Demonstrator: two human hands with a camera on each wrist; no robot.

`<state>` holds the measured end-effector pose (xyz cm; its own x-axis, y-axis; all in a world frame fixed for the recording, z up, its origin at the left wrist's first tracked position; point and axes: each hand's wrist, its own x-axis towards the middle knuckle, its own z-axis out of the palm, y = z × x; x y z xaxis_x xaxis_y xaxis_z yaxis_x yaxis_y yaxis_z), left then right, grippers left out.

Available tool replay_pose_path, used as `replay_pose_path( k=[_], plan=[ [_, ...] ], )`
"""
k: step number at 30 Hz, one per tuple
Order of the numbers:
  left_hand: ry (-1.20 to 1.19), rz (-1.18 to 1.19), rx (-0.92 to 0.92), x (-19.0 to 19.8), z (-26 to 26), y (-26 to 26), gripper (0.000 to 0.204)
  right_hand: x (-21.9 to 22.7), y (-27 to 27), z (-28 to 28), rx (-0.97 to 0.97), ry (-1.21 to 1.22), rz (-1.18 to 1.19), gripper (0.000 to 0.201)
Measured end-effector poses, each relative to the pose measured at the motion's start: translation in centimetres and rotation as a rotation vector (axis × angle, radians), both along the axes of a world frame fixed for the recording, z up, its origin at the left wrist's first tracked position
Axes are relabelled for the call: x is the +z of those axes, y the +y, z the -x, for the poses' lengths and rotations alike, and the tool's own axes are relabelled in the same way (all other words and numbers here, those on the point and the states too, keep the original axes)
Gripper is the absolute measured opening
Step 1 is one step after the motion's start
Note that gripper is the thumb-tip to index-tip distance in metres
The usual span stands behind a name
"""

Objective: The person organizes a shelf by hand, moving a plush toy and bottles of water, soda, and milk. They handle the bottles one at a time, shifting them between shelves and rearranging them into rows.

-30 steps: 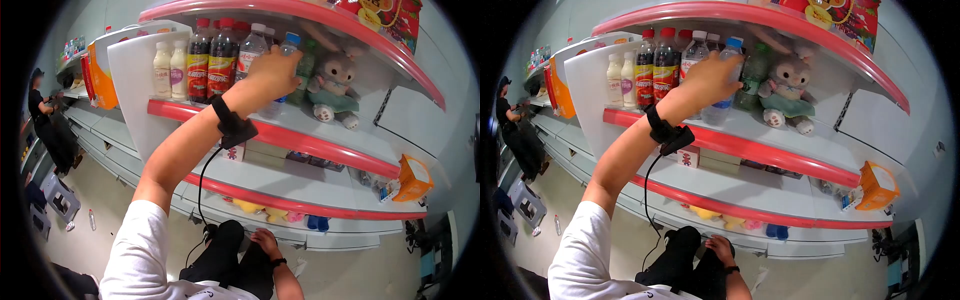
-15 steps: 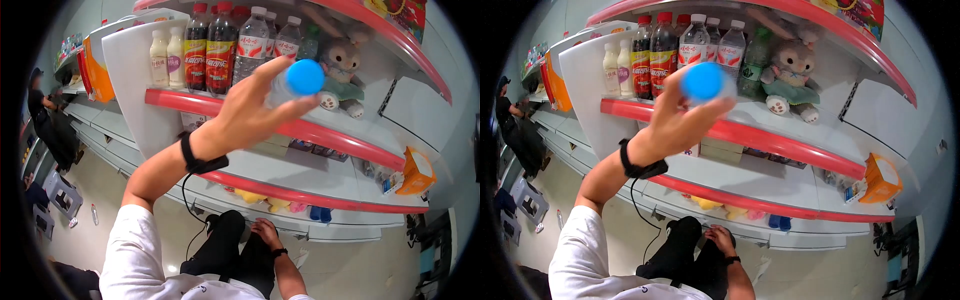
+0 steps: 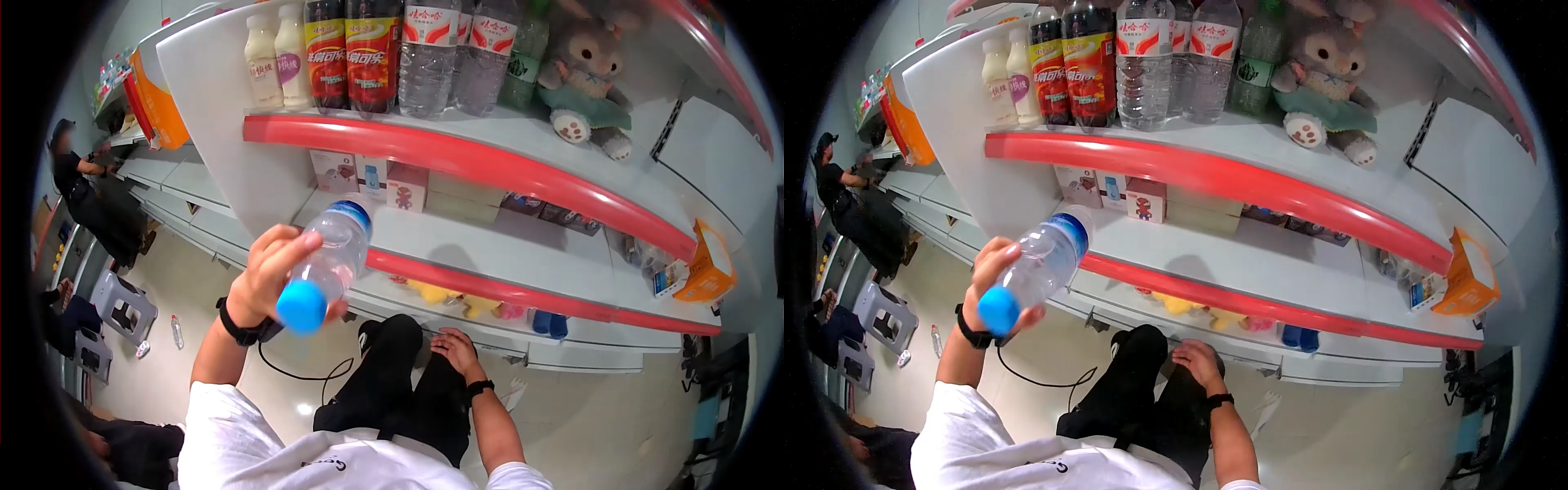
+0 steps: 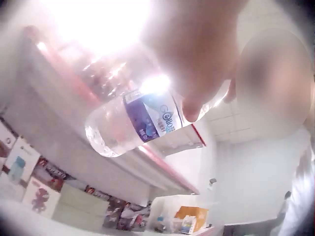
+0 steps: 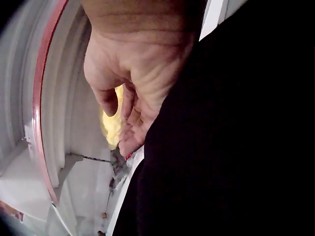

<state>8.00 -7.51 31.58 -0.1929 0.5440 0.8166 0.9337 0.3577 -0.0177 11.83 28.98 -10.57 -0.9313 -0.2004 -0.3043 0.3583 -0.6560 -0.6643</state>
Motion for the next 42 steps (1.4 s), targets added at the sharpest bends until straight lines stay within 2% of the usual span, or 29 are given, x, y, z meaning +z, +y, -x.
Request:
replay_pose_path(
  k=[3, 5, 7, 9, 11, 13, 16, 19, 22, 24, 25, 26, 27, 30, 36, 42],
  plan=[
    [0.066, -0.012, 0.088, -2.7, 2.7, 0.7, 0.074, 0.4, -0.5, -0.3, -0.021, 0.01, -0.004, 0.024],
    [-0.108, -0.01, 0.119, -4.1, 4.0, 1.7, 0.065, 0.4, -0.6, -0.2, -0.032, 0.014, -0.01, 0.023],
    [-0.519, -0.004, 0.132, -5.3, 4.6, 3.2, 0.056, 0.0, -0.8, 0.2, -0.037, -0.006, -0.008, 0.021],
    [-0.563, 0.119, 0.106, -5.8, 5.5, 6.3, 0.051, -0.2, -1.0, 0.3, -0.047, -0.011, -0.012, 0.021],
    [-0.462, 0.229, 0.034, -6.1, 6.7, 9.7, 0.049, 0.0, -1.4, 0.0, -0.065, -0.005, -0.025, 0.02],
    [-0.225, 0.304, -0.095, -6.5, 8.1, 13.3, 0.05, -0.3, -1.5, -0.3, -0.092, 0.022, 0.007, 0.02],
    [-0.272, 0.31, -0.209, -6.7, 11.3, 20.4, 0.051, -1.0, -1.1, -1.2, -0.148, 0.047, 0.059, 0.021],
    [-0.356, 0.512, -0.186, -6.0, 14.3, 26.8, 0.054, -0.7, -0.3, -1.5, -0.189, 0.042, 0.078, 0.023],
    [-0.17, 0.473, -0.263, -5.2, 17.1, 32.0, 0.057, -0.2, 1.0, -2.6, -0.236, 0.064, 0.113, 0.026],
    [-0.181, 0.473, -0.198, -7.3, 22.3, 34.2, 0.058, 0.0, 2.1, -3.1, -0.256, 0.082, 0.104, 0.021],
    [-0.191, 0.472, -0.162, -6.3, 21.5, 35.1, 0.058, 0.0, 2.6, -3.4, -0.264, 0.087, 0.1, 0.02],
    [-0.18, 0.515, 0.001, -5.4, 20.6, 35.0, 0.061, -0.1, 3.1, -3.6, -0.28, 0.093, 0.119, 0.02],
    [-0.183, 0.521, 0.063, -4.4, 20.1, 34.9, 0.06, -0.1, 3.6, -3.8, -0.293, 0.097, 0.138, 0.02],
    [-0.197, 0.5, 0.118, -3.5, 20.7, 35.0, 0.057, -0.3, 4.8, -4.5, -0.311, 0.12, 0.182, 0.02],
    [-0.208, 0.44, 0.114, -2.6, 21.3, 34.2, 0.051, -0.6, 4.9, -5.1, -0.316, 0.199, 0.237, 0.02],
    [-0.229, 0.369, -0.028, -2.0, 17.5, 31.9, 0.046, -0.1, 4.1, -4.7, -0.32, 0.136, 0.163, 0.021]
  ],
)
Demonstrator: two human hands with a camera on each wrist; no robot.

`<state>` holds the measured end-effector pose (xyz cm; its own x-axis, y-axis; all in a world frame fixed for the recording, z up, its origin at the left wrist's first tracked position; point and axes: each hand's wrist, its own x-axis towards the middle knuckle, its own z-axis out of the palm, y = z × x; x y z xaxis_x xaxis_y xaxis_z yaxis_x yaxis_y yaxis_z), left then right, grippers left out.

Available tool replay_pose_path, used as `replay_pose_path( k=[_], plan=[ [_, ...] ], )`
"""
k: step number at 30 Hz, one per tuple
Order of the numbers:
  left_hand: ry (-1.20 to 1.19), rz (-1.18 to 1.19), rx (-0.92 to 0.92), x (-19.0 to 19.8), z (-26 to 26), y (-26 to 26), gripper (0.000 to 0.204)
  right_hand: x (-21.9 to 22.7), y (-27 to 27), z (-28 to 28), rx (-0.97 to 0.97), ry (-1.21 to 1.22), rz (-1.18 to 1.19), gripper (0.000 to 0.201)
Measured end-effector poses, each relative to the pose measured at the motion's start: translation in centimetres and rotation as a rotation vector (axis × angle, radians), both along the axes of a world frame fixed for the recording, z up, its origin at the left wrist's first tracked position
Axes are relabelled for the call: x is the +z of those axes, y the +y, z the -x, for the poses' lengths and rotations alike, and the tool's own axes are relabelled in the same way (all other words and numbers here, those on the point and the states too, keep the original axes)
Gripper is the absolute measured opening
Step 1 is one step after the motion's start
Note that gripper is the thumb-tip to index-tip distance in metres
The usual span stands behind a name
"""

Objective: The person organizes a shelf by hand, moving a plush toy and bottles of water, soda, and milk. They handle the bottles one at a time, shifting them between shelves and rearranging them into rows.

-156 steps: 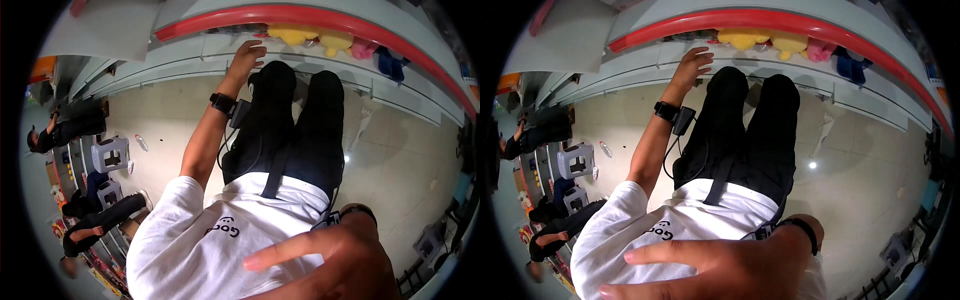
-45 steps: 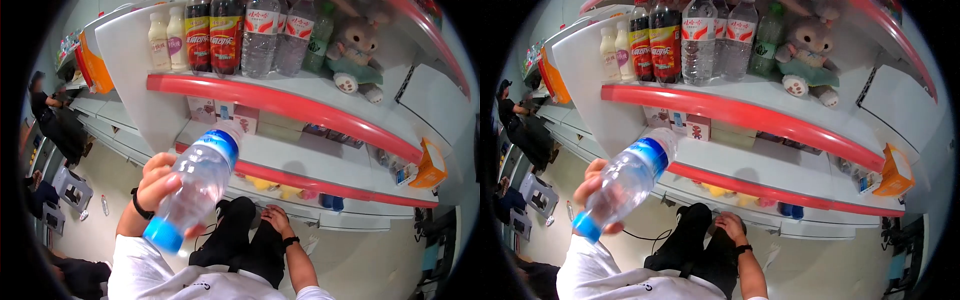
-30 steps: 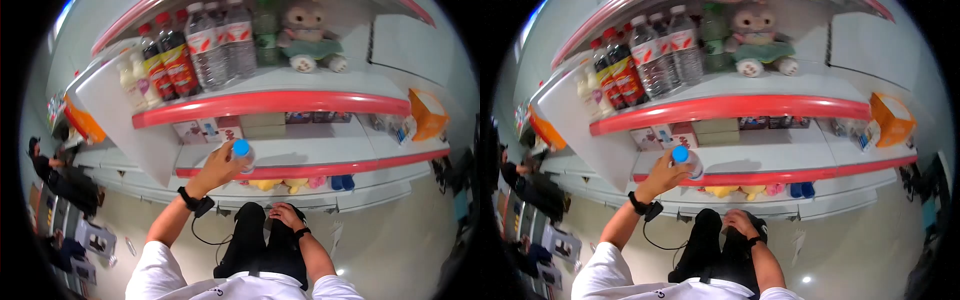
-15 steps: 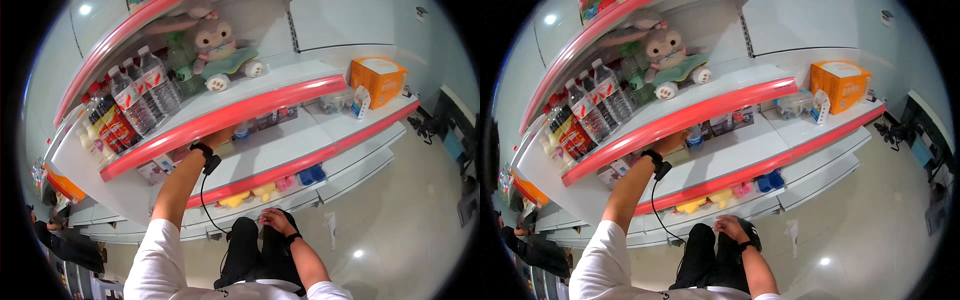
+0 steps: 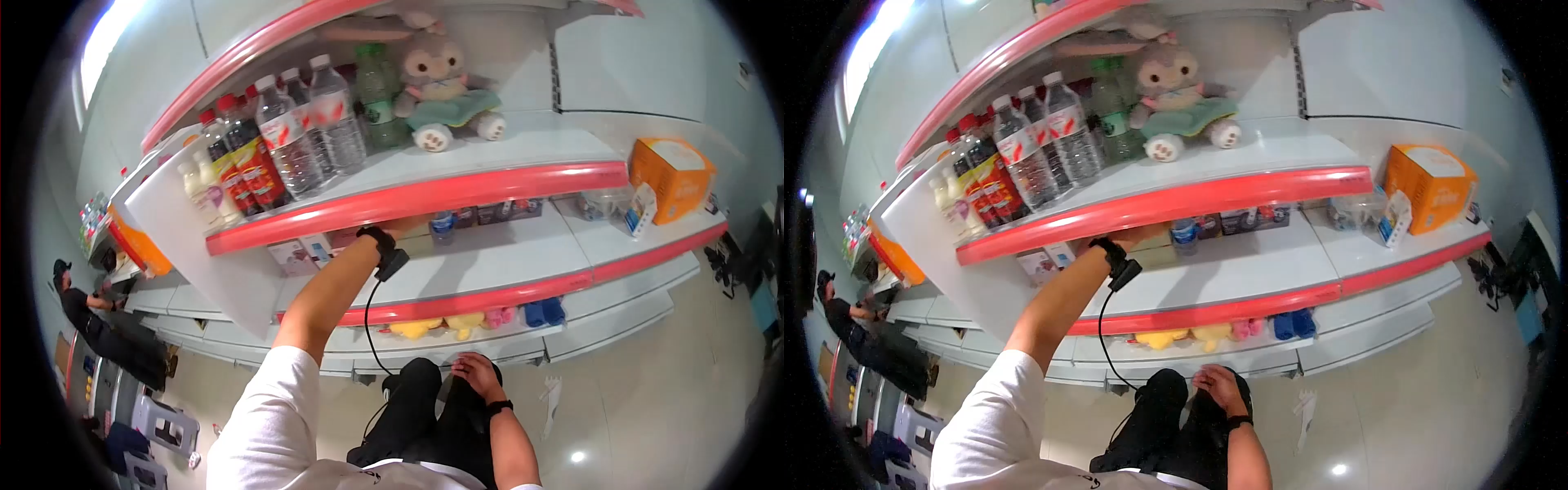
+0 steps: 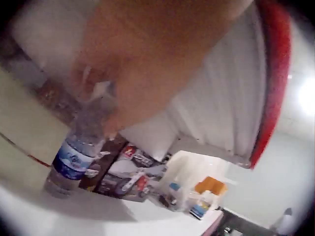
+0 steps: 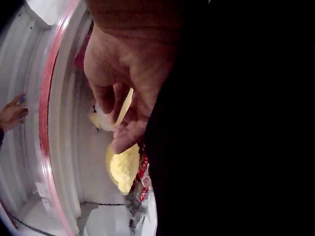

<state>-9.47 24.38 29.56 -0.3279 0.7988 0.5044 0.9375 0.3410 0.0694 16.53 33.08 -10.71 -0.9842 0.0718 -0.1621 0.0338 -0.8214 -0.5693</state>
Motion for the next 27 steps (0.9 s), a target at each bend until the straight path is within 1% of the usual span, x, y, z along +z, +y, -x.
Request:
replay_pose_path(
  k=[2, 3, 4, 7, 10, 12, 15, 16, 17, 18, 19, 21, 22, 23, 24, 25, 26, 27],
  plan=[
    [-0.065, 0.019, -0.058, 1.0, -2.8, -1.3, 0.044, -0.2, -0.1, 0.0, -0.005, 0.031, 0.04, 0.021],
    [-0.106, 0.066, -0.083, 1.8, -4.4, -2.1, 0.043, -0.4, -0.1, 0.0, -0.004, 0.014, 0.036, 0.021],
    [-0.15, 0.125, -0.104, 2.5, -5.9, -2.9, 0.042, -0.5, -0.3, 0.2, -0.004, -0.001, 0.032, 0.022],
    [-0.305, 0.366, -0.133, 6.9, -11.2, -6.1, 0.054, -0.1, -0.8, 1.2, 0.061, -0.01, 0.042, 0.021],
    [-0.306, 0.201, -0.233, 10.6, -14.7, -8.8, 0.047, -0.1, -1.6, 1.8, 0.107, -0.027, 0.024, 0.021],
    [-0.157, 0.113, -0.181, 13.3, -15.7, -9.7, 0.045, -0.3, -2.4, 2.4, 0.124, -0.047, -0.001, 0.021],
    [0.113, 0.023, -0.1, 15.6, -14.5, -10.6, 0.045, -0.9, -4.5, 3.3, 0.139, -0.152, -0.374, 0.02],
    [0.214, -0.008, -0.074, 16.1, -14.0, -11.0, 0.045, 1.7, -4.7, 3.0, 0.256, -0.125, -0.562, 0.02],
    [0.231, -0.006, -0.029, 15.9, -13.6, -11.5, 0.047, 2.9, -5.0, 3.2, 0.316, 0.071, -0.632, 0.021],
    [0.249, -0.008, 0.017, 15.3, -12.9, -12.0, 0.048, 7.0, -5.3, 3.4, 0.341, 0.193, -0.691, 0.021],
    [0.264, -0.01, 0.064, 14.5, -12.0, -12.6, 0.049, 13.3, -5.3, 3.1, 0.37, 0.312, -0.748, 0.022],
    [0.381, -0.06, 0.117, 12.0, -9.3, -13.5, 0.049, 26.8, -3.7, 2.6, 0.233, 0.605, -1.195, 0.021],
    [0.415, -0.088, 0.142, 11.2, -8.5, -13.9, 0.048, 32.8, -3.2, 2.2, 0.182, 0.526, -1.223, 0.017],
    [0.449, -0.113, 0.167, 10.3, -7.8, -14.2, 0.046, 39.2, -2.5, 2.4, -0.03, 0.728, -1.368, 0.013],
    [0.453, -0.123, 0.178, 9.4, -6.9, -14.4, 0.044, 43.4, -2.0, 3.1, -0.208, 0.764, -1.33, 0.011],
    [0.458, -0.129, 0.188, 8.5, -5.9, -14.7, 0.042, 47.7, -1.1, 4.1, -0.215, 0.739, -1.266, 0.014],
    [0.466, -0.133, 0.198, 7.9, -5.1, -14.9, 0.04, 51.3, -0.6, 5.5, -0.299, 0.673, -1.299, 0.016],
    [0.473, -0.18, 0.19, 7.4, -4.6, -14.9, 0.039, 54.7, -0.2, 7.6, -0.464, 0.777, -1.431, 0.017]
  ],
)
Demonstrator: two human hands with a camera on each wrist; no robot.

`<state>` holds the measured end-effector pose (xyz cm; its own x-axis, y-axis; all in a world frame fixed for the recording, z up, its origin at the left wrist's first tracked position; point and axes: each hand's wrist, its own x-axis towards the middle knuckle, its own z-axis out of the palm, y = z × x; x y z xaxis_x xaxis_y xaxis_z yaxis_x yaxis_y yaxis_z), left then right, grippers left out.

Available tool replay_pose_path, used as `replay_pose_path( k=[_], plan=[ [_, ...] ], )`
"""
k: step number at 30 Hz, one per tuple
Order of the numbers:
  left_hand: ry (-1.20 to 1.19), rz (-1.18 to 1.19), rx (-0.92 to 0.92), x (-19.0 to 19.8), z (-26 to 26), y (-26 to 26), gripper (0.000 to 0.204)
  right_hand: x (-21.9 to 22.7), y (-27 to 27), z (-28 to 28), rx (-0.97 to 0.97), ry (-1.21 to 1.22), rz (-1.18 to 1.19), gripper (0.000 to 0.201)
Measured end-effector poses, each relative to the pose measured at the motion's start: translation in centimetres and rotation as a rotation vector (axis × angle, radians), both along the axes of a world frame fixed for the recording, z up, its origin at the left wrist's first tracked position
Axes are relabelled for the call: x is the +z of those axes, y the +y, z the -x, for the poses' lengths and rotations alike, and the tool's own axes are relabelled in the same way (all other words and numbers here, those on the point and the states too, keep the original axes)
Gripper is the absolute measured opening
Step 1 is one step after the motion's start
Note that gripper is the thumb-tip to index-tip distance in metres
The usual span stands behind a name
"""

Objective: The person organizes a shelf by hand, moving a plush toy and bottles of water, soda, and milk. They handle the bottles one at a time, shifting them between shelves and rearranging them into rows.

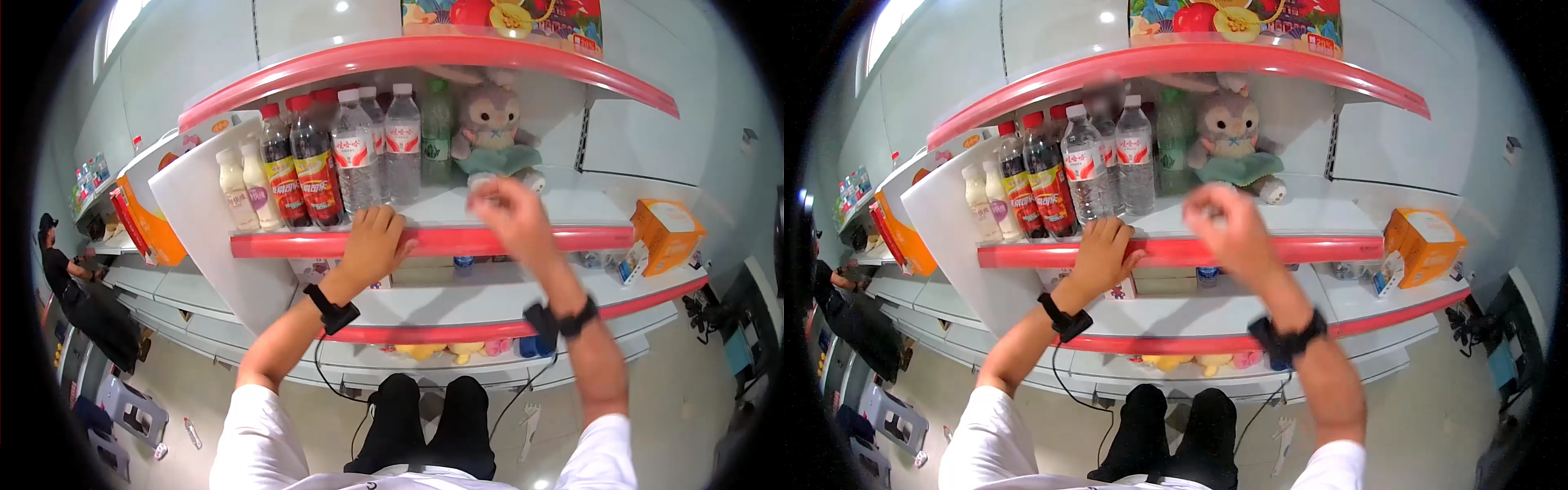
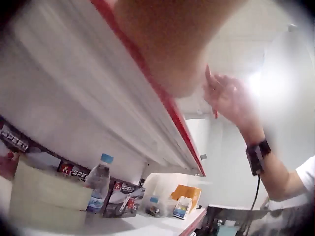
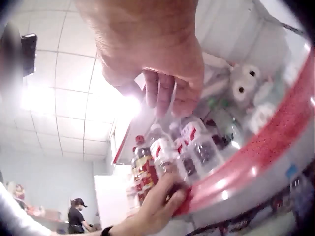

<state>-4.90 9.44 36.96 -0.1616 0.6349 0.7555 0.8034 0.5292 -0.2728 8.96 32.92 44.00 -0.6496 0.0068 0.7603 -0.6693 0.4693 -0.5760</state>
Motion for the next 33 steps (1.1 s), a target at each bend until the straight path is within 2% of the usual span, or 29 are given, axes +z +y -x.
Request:
replay_pose_path(
  k=[1, 3, 5, 7, 11, 14, 19, 20, 22, 26, 28, 31, 33],
  plan=[
    [0.012, -0.038, -0.019, -0.5, 0.3, 0.1, 0.038, 3.2, 0.0, 1.5, -0.092, -0.055, -0.037, 0.019],
    [0.001, -0.11, -0.056, -0.6, 0.0, 0.3, 0.035, 5.8, 2.3, 9.3, -0.169, -0.066, -0.128, 0.029],
    [0.018, -0.144, -0.046, -1.0, 0.2, 0.5, 0.034, 8.5, 4.6, 15.5, -0.381, -0.002, -0.594, 0.031],
    [0.024, -0.18, -0.051, -0.9, 0.6, 0.7, 0.034, 11.4, 3.5, 18.1, -0.481, -0.429, -0.485, 0.046],
    [-0.014, -0.216, -0.067, -1.1, 0.4, 0.6, 0.032, 10.8, 4.5, 23.5, -0.572, -0.068, -0.533, 0.059],
    [-0.014, -0.247, -0.086, -0.8, 0.4, 0.7, 0.029, 10.6, 4.0, 24.6, -0.532, 0.04, -0.566, 0.064],
    [-0.045, -0.254, -0.081, -0.9, 0.3, 0.7, 0.026, 8.6, 5.5, 28.9, -0.514, 0.065, -0.608, 0.068],
    [-0.047, -0.256, -0.081, -0.9, 0.4, 0.7, 0.026, 8.2, 5.9, 29.4, -0.551, -0.018, -0.605, 0.068],
    [-0.054, -0.256, -0.082, -0.9, 0.3, 0.6, 0.025, 8.7, 4.4, 26.8, -0.627, -0.183, -0.596, 0.069],
    [-0.043, -0.258, -0.108, -0.9, 0.5, 0.6, 0.025, 9.0, 3.7, 23.9, -0.566, -0.134, -0.546, 0.07],
    [-0.035, -0.257, -0.117, -1.0, 0.6, 0.7, 0.025, 9.3, 1.9, 19.3, -0.528, -0.154, -0.513, 0.073],
    [-0.033, -0.25, -0.12, -1.0, 0.5, 0.6, 0.025, 5.6, 3.4, 18.7, -0.496, 0.235, -0.322, 0.081],
    [-0.032, -0.256, -0.134, -1.0, 0.6, 0.6, 0.025, 5.2, 2.7, 14.5, -0.541, 0.211, -0.278, 0.083]
  ],
)
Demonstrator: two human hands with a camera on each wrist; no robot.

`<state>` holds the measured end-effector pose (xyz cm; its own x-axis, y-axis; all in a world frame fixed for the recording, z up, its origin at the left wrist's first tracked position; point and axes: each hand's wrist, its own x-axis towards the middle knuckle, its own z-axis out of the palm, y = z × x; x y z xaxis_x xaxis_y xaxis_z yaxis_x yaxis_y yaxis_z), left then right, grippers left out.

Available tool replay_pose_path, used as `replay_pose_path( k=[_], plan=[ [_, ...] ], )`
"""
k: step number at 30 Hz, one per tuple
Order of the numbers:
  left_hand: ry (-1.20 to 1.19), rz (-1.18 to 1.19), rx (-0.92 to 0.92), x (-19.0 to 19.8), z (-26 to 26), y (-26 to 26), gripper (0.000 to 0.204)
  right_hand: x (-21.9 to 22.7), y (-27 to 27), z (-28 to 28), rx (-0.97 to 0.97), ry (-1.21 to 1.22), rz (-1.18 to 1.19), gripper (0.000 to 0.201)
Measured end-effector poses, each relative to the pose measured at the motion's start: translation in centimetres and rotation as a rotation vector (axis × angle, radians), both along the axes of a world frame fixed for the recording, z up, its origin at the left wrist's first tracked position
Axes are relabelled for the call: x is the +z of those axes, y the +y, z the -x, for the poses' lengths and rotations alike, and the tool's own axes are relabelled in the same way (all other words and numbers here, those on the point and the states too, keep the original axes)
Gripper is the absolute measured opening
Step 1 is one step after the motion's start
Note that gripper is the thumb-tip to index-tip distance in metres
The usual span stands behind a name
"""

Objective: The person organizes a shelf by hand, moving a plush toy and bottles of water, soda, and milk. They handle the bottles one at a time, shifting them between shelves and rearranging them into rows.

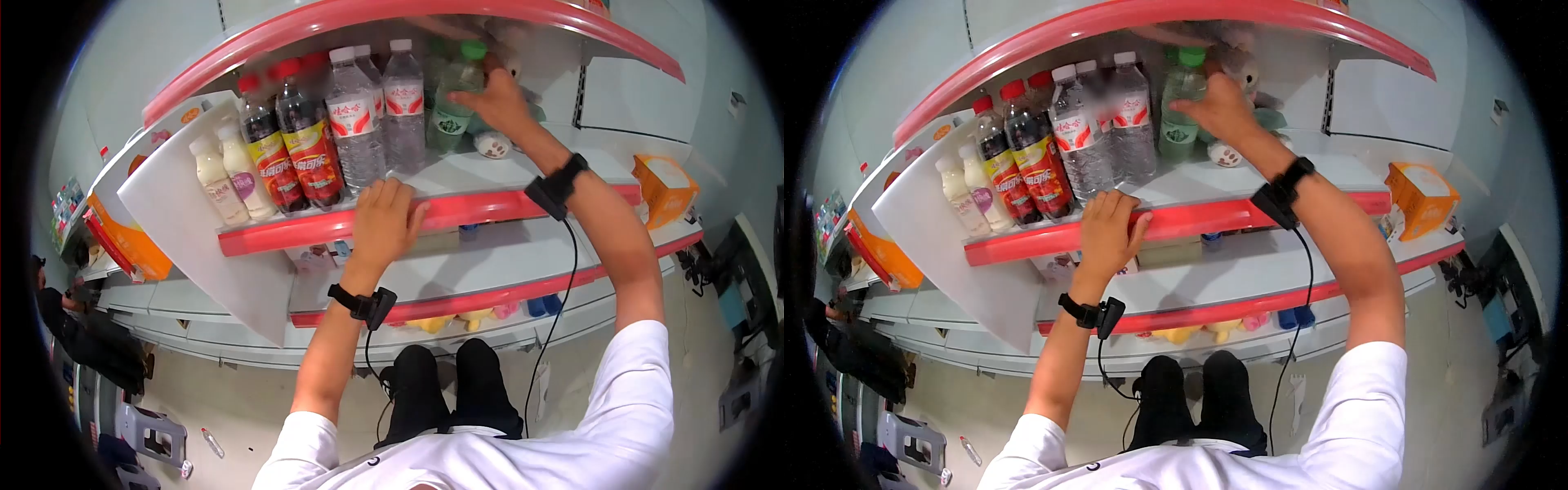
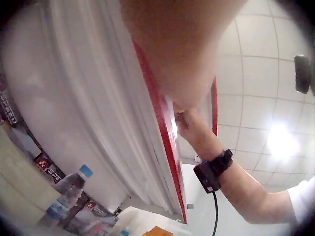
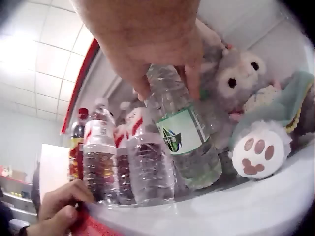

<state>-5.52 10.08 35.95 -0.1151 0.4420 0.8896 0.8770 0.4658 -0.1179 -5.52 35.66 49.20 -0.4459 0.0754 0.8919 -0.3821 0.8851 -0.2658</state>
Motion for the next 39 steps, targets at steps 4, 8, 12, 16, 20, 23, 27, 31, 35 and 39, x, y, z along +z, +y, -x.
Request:
replay_pose_path(
  k=[4, 8, 12, 16, 20, 23, 27, 31, 35, 39],
  plan=[
    [-0.005, 0.003, 0.021, -0.1, 0.0, 0.0, 0.025, -0.2, -1.2, -10.0, 0.317, 0.003, 0.213, 0.069],
    [-0.022, 0.013, 0.024, 0.2, -0.2, 0.0, 0.026, -1.3, -1.7, -21.8, 0.14, 0.19, -0.296, 0.072],
    [-0.022, 0.001, 0.022, 0.0, 0.0, 0.2, 0.027, -5.3, -0.9, -32.4, 0.687, -0.398, 0.741, 0.059],
    [-0.039, -0.001, 0.029, -0.1, -0.1, 0.2, 0.027, -9.7, -3.1, -33.1, 0.223, -0.39, -0.111, 0.074],
    [-0.037, 0.013, 0.028, 0.0, -0.2, 0.2, 0.027, -16.0, -2.5, -29.4, 0.261, -0.41, 0.138, 0.072],
    [-0.037, 0.024, 0.024, 0.1, -0.4, 0.0, 0.026, -19.0, -1.6, -25.9, 0.148, -0.538, 0.116, 0.069],
    [-0.036, 0.029, 0.034, 0.2, -0.3, 0.1, 0.026, -23.6, 1.3, -20.2, 0.123, -0.545, 0.158, 0.066],
    [-0.029, 0.038, 0.045, 0.0, -0.4, 0.1, 0.026, -24.2, 3.0, -16.6, 0.089, -0.483, 0.084, 0.068],
    [-0.005, 0.037, 0.042, 0.0, 0.0, 0.2, 0.026, -24.0, 4.0, -14.6, 0.028, -0.535, -0.02, 0.072],
    [0.01, 0.026, 0.026, 0.1, -0.4, 0.5, 0.027, -26.1, 6.8, -11.1, 0.012, -0.534, 0.036, 0.066]
  ],
)
